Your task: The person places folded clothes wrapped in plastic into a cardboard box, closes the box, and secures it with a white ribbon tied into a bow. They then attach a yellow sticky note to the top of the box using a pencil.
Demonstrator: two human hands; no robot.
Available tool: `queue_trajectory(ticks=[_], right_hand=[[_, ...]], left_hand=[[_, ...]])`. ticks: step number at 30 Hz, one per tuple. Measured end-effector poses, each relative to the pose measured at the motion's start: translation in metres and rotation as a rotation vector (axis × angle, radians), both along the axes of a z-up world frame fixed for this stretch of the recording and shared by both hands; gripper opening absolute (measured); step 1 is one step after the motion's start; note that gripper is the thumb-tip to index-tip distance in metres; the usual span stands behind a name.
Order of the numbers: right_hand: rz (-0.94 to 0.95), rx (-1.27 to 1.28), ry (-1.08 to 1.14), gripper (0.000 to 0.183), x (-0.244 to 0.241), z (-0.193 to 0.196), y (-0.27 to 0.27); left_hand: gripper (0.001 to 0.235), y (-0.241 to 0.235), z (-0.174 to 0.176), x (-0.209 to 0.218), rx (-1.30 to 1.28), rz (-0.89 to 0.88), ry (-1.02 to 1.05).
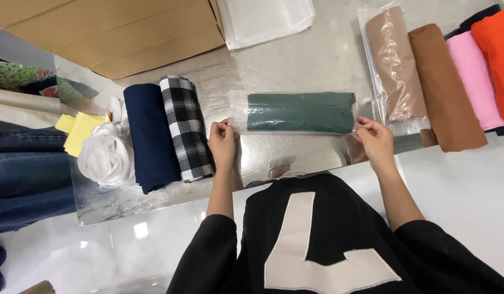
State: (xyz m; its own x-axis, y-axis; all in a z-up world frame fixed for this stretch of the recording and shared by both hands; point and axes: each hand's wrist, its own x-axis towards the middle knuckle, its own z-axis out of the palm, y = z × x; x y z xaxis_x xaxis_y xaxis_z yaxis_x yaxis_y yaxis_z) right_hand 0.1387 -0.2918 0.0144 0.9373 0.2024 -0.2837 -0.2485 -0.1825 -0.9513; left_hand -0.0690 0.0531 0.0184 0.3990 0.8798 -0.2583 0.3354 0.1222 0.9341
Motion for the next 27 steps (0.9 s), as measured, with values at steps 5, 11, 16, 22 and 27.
queue_trajectory(ticks=[5, 11, 16, 22, 27], right_hand=[[0.054, -0.002, 0.031, 0.014, -0.016, 0.011, -0.009], [0.383, -0.509, -0.183, 0.049, 0.020, 0.015, -0.046], [0.426, -0.617, -0.528, 0.040, 0.058, 0.033, 0.015], [0.810, -0.919, -0.276, 0.092, 0.069, 0.035, 0.091], [0.958, -1.086, -0.201, 0.104, 0.066, 0.047, 0.101]], left_hand=[[0.005, -0.002, 0.011, -0.001, 0.015, 0.078, -0.062], [0.044, 0.008, -0.055, -0.004, -0.017, 0.167, -0.232], [0.052, -0.003, -0.051, -0.002, 0.014, 0.156, -0.209], [0.051, 0.001, -0.052, -0.003, -0.003, 0.142, -0.189], [0.055, 0.001, -0.059, 0.005, -0.109, 0.172, -0.240]])
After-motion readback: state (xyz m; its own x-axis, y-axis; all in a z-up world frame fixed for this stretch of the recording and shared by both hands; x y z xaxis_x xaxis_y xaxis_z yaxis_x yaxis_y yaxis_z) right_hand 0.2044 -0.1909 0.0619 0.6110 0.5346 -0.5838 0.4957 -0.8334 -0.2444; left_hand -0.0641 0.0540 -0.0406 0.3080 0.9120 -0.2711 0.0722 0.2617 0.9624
